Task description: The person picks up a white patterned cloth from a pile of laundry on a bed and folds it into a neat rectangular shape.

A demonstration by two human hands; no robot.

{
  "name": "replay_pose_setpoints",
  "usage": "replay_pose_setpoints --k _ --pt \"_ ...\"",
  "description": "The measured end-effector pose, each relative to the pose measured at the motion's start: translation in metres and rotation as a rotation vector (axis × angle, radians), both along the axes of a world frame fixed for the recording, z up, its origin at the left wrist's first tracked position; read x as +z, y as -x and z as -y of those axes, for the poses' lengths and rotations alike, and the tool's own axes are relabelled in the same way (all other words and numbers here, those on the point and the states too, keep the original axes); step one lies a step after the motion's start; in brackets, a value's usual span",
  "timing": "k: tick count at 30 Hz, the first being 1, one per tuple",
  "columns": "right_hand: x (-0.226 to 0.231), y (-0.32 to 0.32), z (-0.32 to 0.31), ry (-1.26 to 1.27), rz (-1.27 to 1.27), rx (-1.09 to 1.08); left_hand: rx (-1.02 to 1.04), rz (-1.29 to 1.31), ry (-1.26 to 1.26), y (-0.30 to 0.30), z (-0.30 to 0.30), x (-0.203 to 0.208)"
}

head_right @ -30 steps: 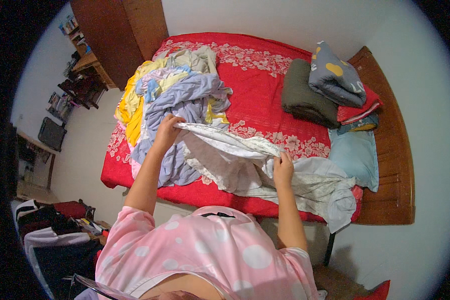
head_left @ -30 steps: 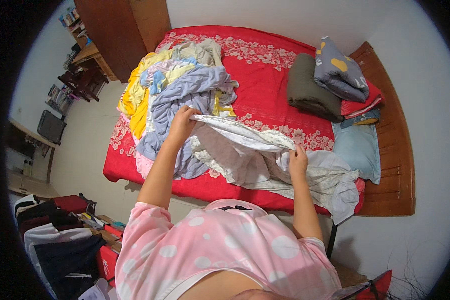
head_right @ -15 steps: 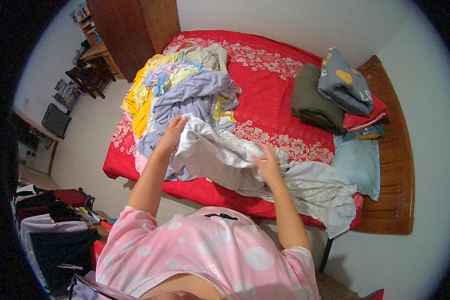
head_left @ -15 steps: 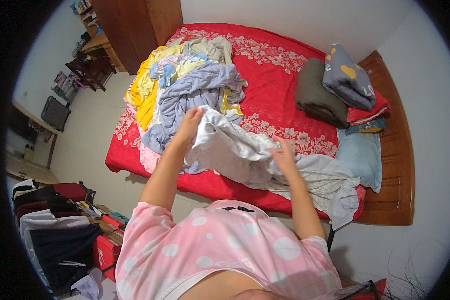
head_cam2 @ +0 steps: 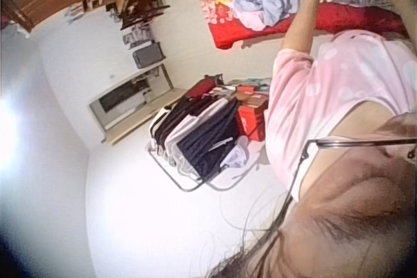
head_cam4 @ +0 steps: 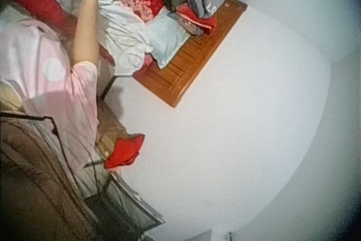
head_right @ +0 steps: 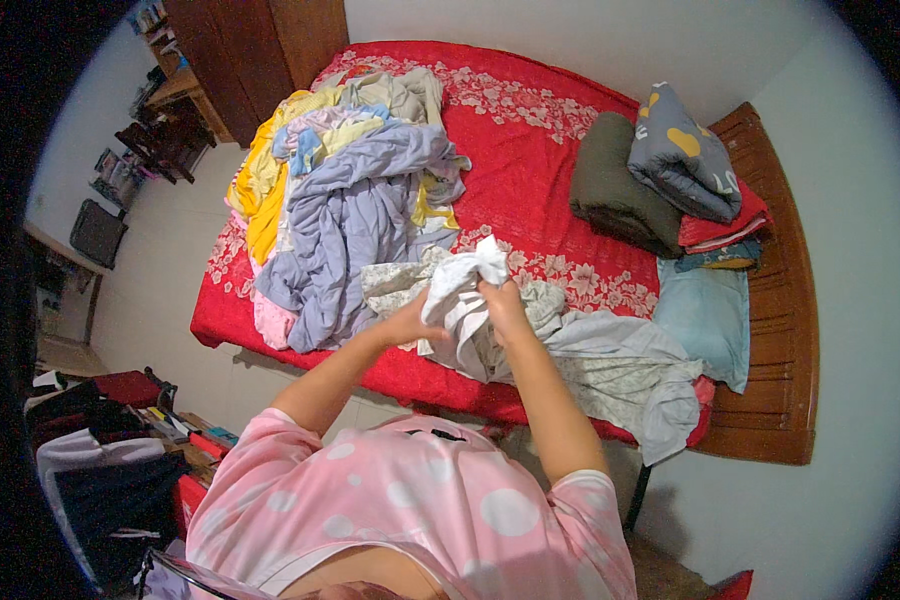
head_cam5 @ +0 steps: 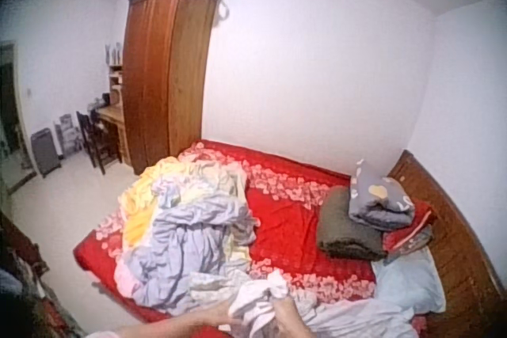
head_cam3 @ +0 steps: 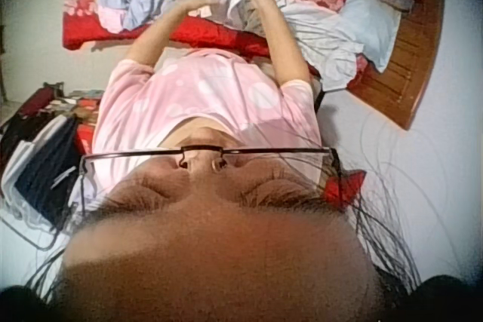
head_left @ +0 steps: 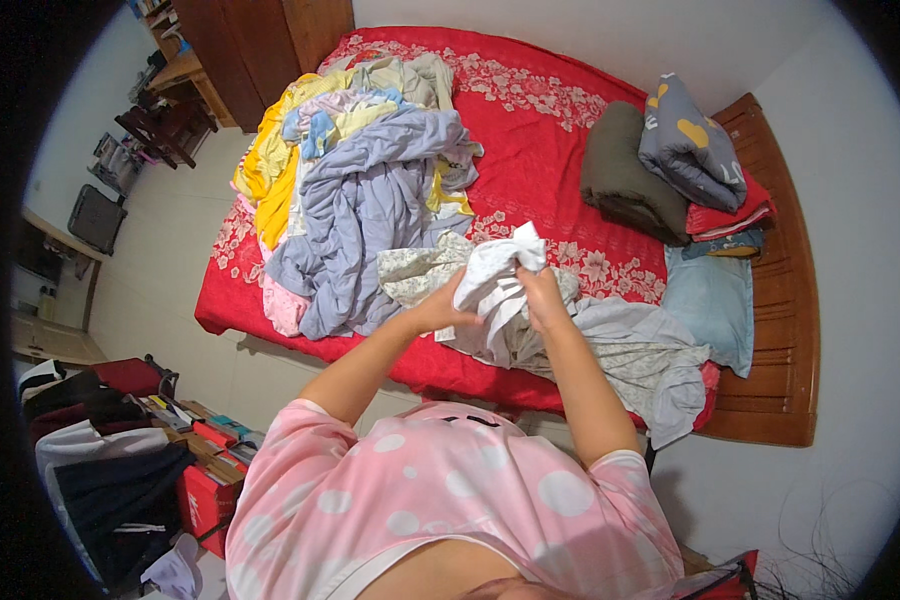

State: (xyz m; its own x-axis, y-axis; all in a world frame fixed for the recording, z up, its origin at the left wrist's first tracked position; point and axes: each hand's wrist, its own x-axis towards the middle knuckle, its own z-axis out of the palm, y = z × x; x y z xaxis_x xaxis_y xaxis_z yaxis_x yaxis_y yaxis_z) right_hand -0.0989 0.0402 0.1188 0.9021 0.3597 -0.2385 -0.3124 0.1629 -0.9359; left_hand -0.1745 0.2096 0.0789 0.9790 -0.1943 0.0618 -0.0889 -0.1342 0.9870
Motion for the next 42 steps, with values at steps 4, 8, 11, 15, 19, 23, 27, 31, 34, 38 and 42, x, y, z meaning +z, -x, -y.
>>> replay_pose_setpoints --k 4,8,11,15,19,23,27,31,34,38,42 --pt "0.043 -0.014 0.02 -0.111 -0.022 -0.089 -0.056 -0.311 -0.044 0.003 0.002 -0.069" --pt "0.083 -0.028 0.054 -0.231 0.082 -0.207 0.052 -0.088 -0.516 -0.006 0.004 -0.114" --pt "0.101 -0.042 0.086 -0.332 0.076 -0.238 0.129 0.034 -0.577 -0.016 0.03 -0.116" --pt "0.109 -0.04 0.094 -0.317 0.068 -0.308 0.24 0.117 -0.429 -0.034 0.093 -0.089" --pt "0.113 -0.033 0.088 -0.345 0.069 -0.302 0.419 -0.093 -0.411 -0.055 0.109 -0.108" --pt "0.125 -0.031 0.132 -0.21 0.147 -0.522 0.324 -0.331 -0.392 -0.062 0.079 -0.14" --pt "0.117 -0.032 0.155 -0.029 0.197 -0.614 0.511 -0.342 -0.43 -0.074 0.032 -0.126" --pt "0.067 -0.028 0.151 0.111 0.182 -0.445 0.467 -0.107 -0.196 -0.092 0.017 -0.058" --pt "0.042 -0.015 0.089 0.375 0.05 -0.125 0.273 0.149 -0.122 -0.087 0.029 0.017" --pt "0.019 0.005 0.03 0.622 0.598 0.421 -0.075 0.092 -0.124 -0.07 0.043 0.076" --pt "-0.009 0.0 0.021 0.752 0.362 0.225 -0.022 0.122 0.045 -0.059 0.031 0.058"
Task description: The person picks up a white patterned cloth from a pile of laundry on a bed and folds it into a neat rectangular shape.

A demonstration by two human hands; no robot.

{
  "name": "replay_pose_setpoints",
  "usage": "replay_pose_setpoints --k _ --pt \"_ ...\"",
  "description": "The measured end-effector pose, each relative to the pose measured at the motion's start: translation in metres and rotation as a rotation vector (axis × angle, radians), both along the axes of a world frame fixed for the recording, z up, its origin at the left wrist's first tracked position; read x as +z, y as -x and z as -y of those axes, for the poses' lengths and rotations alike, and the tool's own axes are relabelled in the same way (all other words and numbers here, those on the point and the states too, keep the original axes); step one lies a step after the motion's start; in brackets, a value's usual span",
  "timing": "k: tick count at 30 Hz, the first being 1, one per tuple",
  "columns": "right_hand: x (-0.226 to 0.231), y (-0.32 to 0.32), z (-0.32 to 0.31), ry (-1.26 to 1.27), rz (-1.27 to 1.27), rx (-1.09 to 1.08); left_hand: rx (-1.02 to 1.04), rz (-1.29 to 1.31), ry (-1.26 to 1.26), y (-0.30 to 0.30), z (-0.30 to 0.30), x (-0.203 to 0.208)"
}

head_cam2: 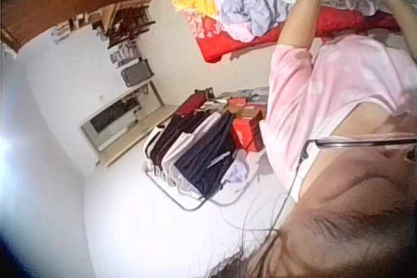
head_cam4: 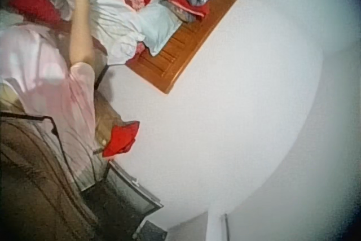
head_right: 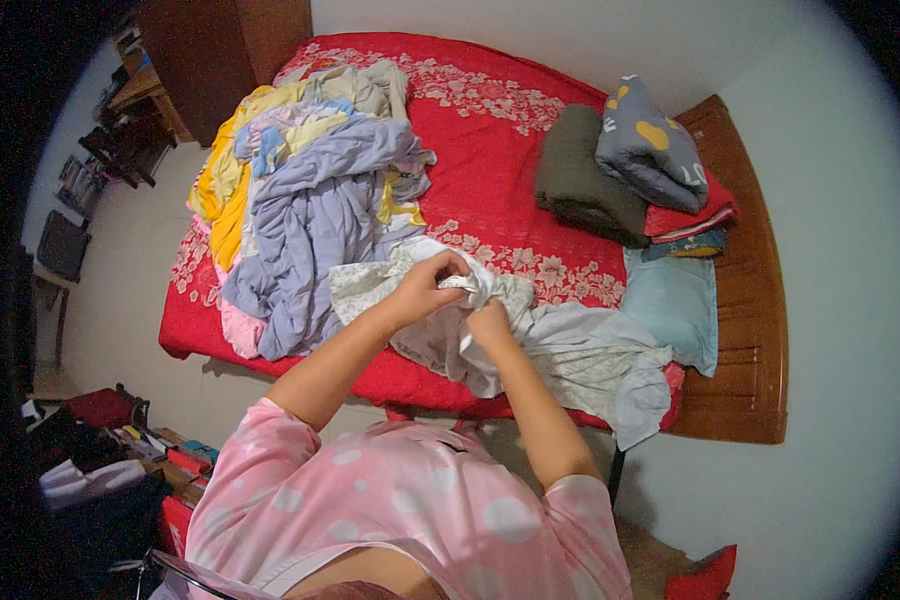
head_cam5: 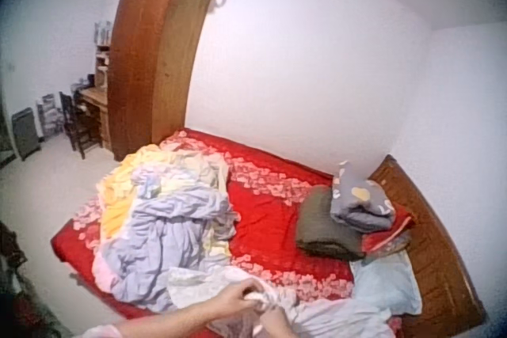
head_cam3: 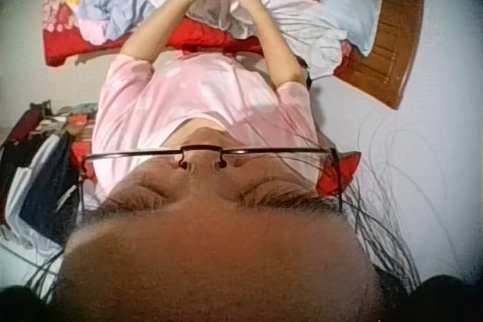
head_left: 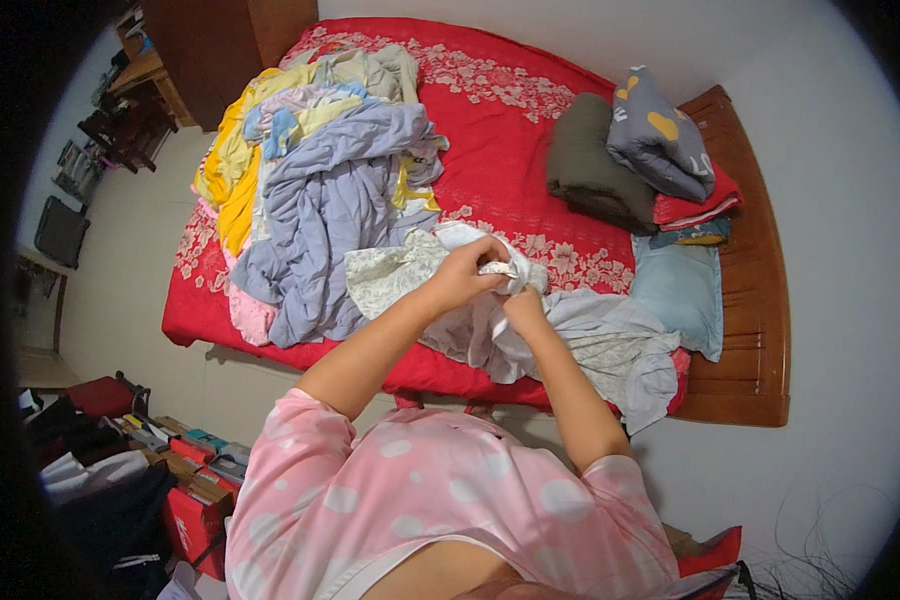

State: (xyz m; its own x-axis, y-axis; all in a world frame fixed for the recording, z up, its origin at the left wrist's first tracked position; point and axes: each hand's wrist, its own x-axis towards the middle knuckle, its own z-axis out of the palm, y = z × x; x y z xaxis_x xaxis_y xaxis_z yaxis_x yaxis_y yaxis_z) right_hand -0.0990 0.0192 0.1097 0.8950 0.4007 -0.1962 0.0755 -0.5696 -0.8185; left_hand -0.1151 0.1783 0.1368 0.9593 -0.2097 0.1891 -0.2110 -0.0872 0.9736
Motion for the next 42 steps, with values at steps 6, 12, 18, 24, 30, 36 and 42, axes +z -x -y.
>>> replay_pose_setpoints --k 6,12,18,24,30,36,42 --pt "0.026 -0.017 0.026 -0.488 -0.135 -0.462 0.102 0.11 -0.47 0.022 -0.039 -0.098" --pt "0.091 -0.025 0.073 -0.797 -0.098 -0.489 0.11 -0.098 -0.877 0.035 -0.013 -0.16" --pt "0.156 -0.015 0.136 -0.989 -0.05 -0.564 0.428 -0.181 -0.972 0.008 -0.022 -0.192" --pt "0.168 -0.021 0.191 -0.967 0.094 -0.738 0.285 -0.476 -0.784 -0.03 -0.029 -0.209" --pt "0.126 -0.073 0.212 -1.136 0.155 -0.961 0.46 -0.727 0.957 -0.061 -0.033 -0.144" --pt "-0.01 -0.17 0.164 -1.212 -0.481 -1.043 0.489 -0.847 1.259 0.003 -0.087 -0.171" --pt "-0.126 -0.276 0.017 -1.185 -0.814 -0.683 0.849 -0.722 1.225 0.044 -0.148 -0.156"
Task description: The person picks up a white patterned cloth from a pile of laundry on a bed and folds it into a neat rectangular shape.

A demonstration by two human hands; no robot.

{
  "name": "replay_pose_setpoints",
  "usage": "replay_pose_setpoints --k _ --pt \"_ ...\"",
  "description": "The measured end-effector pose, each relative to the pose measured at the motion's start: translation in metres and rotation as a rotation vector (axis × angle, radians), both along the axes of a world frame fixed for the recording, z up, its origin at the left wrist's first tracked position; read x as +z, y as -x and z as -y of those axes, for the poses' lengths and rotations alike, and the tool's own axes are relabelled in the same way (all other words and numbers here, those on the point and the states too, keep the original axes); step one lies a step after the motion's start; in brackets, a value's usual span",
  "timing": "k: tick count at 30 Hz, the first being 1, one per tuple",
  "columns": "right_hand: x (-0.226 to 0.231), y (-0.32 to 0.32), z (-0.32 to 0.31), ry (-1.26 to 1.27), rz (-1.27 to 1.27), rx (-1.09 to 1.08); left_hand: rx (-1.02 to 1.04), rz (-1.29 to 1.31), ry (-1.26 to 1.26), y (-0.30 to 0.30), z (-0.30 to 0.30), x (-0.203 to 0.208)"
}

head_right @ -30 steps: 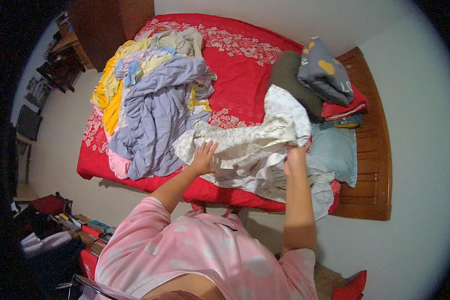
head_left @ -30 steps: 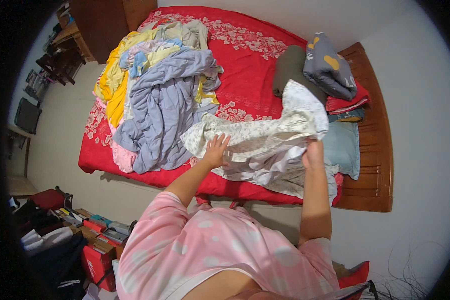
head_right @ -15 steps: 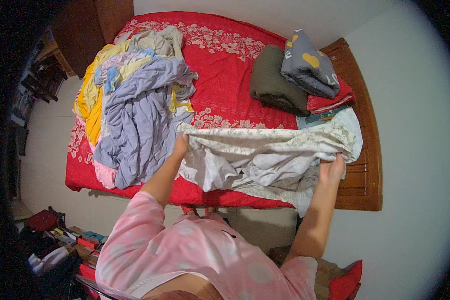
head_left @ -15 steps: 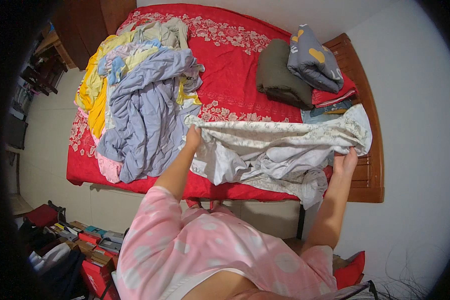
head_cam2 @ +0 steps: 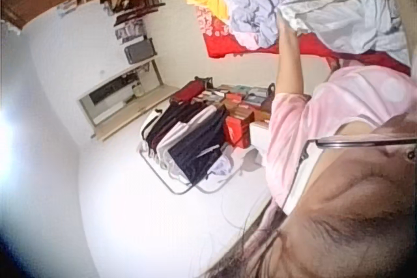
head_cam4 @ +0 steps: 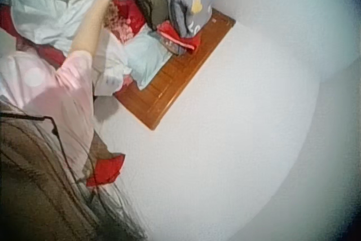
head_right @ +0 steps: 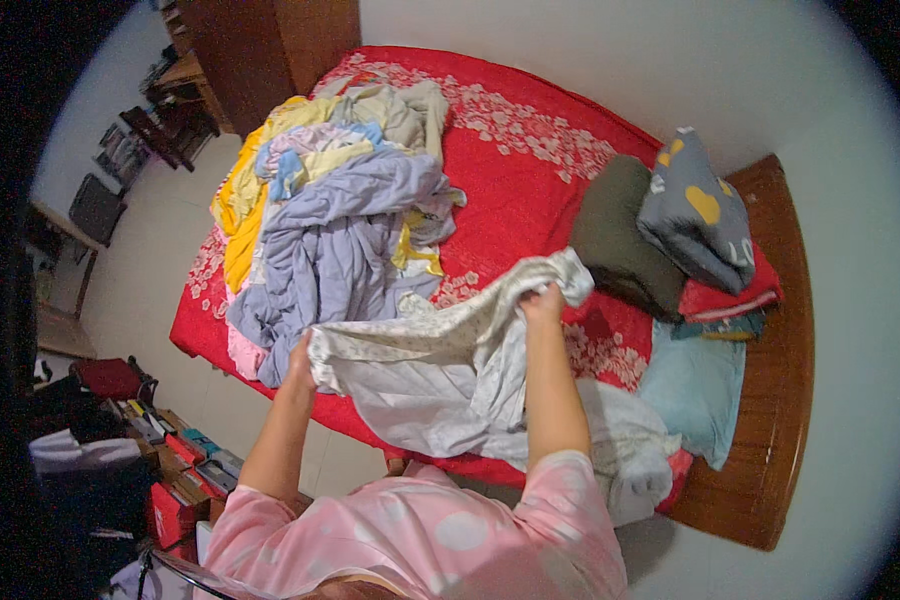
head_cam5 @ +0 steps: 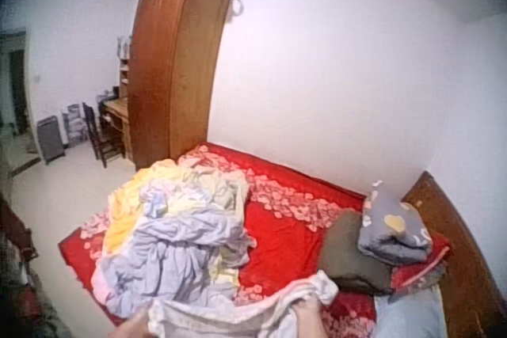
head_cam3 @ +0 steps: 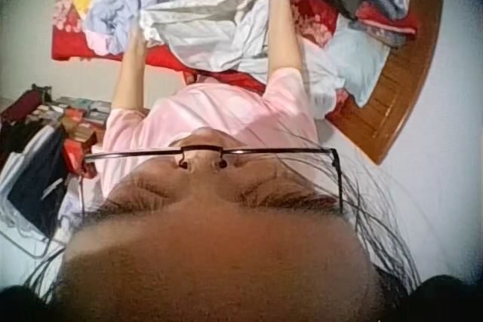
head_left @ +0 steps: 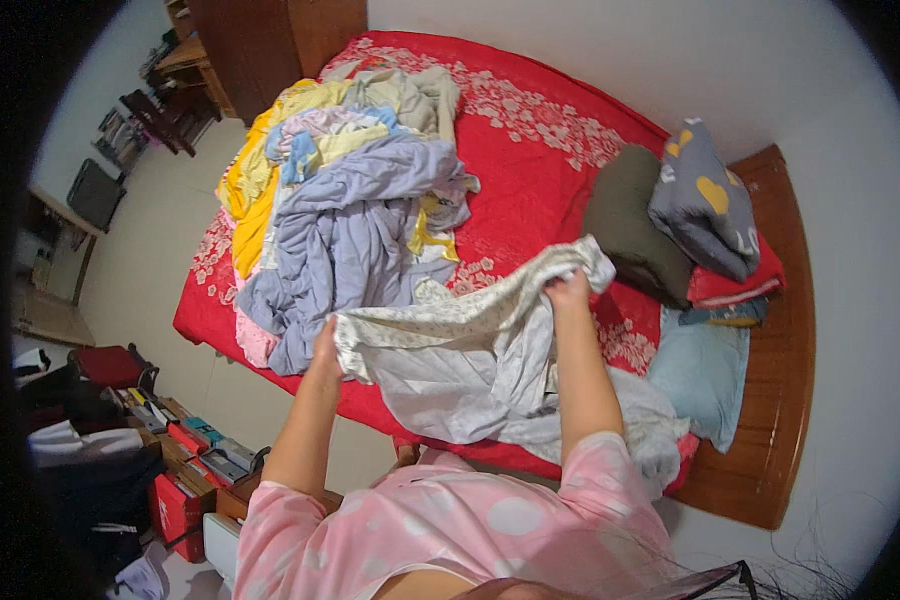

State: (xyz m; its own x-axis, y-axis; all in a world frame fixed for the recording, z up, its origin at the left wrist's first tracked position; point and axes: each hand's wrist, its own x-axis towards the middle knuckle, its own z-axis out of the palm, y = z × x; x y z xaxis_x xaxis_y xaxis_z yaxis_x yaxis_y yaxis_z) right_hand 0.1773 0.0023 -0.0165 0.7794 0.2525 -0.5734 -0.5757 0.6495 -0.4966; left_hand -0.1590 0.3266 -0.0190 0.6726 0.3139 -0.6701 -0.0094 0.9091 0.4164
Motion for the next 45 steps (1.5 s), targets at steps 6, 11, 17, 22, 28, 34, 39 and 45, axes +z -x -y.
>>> replay_pose_setpoints --k 6,11,17,22,28,34,39,45 --pt "0.068 -0.087 -0.249 -0.154 0.217 0.235 0.357 0.339 -0.237 0.013 -0.092 0.09" --pt "0.165 -0.094 -0.421 -0.277 0.392 0.304 0.526 0.164 -0.326 0.044 -0.115 0.098" --pt "0.115 -0.065 -0.501 -0.445 0.293 0.468 0.684 0.068 -0.312 0.054 -0.103 0.087" --pt "0.029 -0.053 -0.471 -0.338 0.198 0.478 0.715 0.041 -0.235 0.067 -0.098 0.056" --pt "0.018 -0.082 -0.417 -0.252 0.215 0.422 0.686 -0.019 -0.149 0.072 -0.102 0.009" --pt "0.068 -0.063 -0.414 -0.283 0.326 0.409 0.501 0.224 -0.158 0.066 -0.168 -0.012" --pt "0.077 -0.066 -0.444 -0.176 0.372 0.31 0.441 0.236 -0.068 0.036 -0.226 0.005" --pt "0.086 -0.039 -0.545 -0.045 0.401 0.24 0.466 0.189 -0.056 0.05 -0.332 -0.007"
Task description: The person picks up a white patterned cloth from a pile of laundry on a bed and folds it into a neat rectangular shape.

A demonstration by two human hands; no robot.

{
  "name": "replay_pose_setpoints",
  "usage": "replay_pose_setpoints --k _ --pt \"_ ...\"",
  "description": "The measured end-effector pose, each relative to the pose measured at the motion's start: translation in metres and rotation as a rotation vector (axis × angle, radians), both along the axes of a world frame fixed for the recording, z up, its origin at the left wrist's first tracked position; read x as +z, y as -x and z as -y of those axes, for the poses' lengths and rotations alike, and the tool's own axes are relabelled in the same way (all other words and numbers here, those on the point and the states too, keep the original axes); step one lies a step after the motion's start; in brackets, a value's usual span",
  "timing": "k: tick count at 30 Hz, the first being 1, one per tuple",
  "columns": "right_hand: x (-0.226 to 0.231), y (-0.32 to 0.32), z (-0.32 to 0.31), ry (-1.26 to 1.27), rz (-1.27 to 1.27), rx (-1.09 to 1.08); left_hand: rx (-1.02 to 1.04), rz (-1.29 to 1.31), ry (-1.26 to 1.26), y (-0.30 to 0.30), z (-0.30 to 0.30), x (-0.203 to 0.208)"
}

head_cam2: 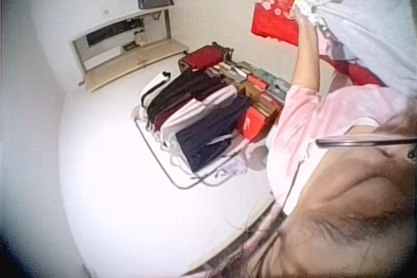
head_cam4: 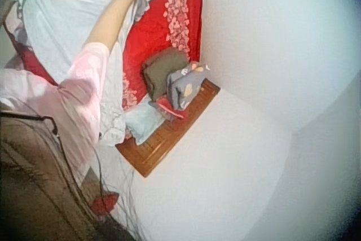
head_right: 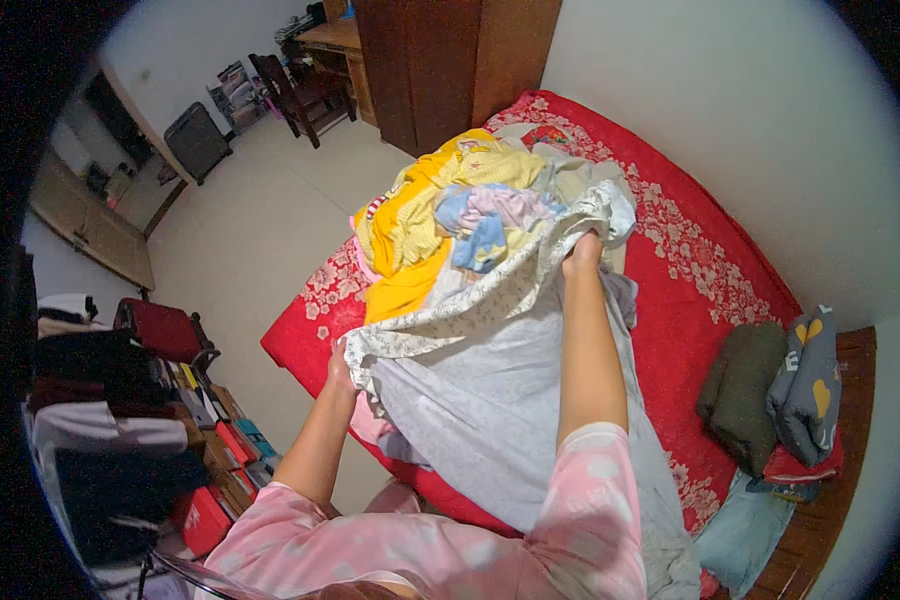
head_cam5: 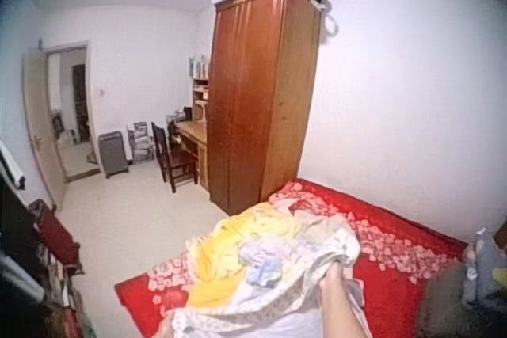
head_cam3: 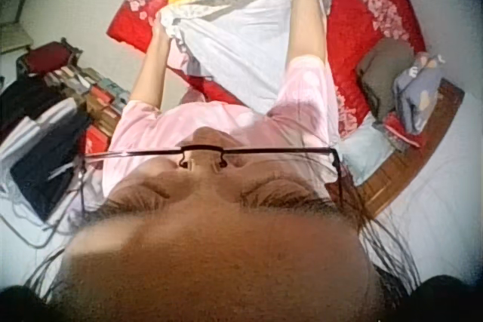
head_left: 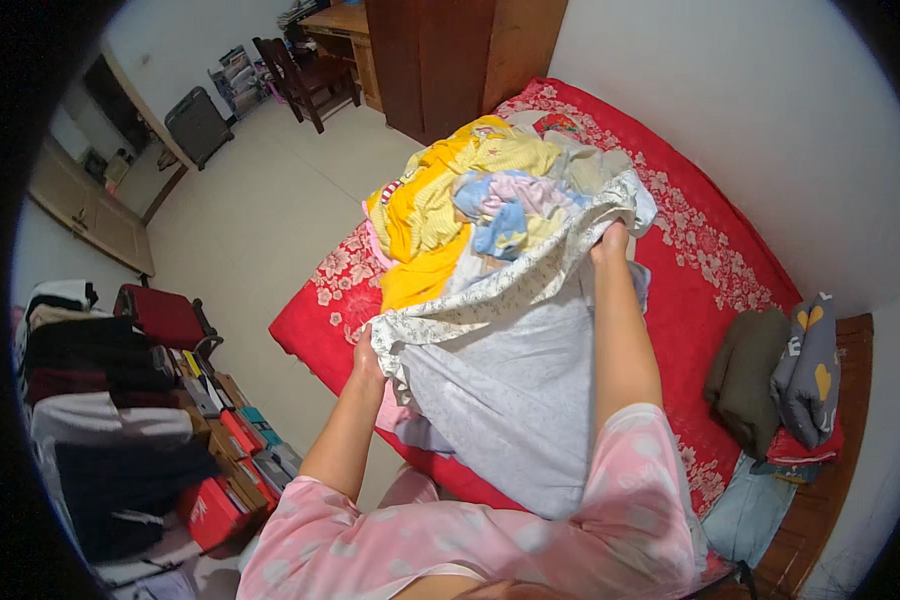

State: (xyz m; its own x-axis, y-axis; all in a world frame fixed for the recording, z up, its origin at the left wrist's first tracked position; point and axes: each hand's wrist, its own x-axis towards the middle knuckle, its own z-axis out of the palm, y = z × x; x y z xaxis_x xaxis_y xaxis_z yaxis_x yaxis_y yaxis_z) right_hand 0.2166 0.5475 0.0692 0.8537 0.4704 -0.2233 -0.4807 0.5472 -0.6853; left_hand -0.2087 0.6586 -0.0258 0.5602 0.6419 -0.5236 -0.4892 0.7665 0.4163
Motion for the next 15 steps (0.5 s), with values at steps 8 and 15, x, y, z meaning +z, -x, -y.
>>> replay_pose_setpoints --k 8,15 --pt "0.009 0.04 -0.227 0.104 0.046 0.068 0.207 -0.166 -0.052 0.087 -0.194 0.015" --pt "-0.031 0.064 -0.344 0.143 0.158 0.38 0.148 -0.324 0.067 0.103 -0.25 -0.052"
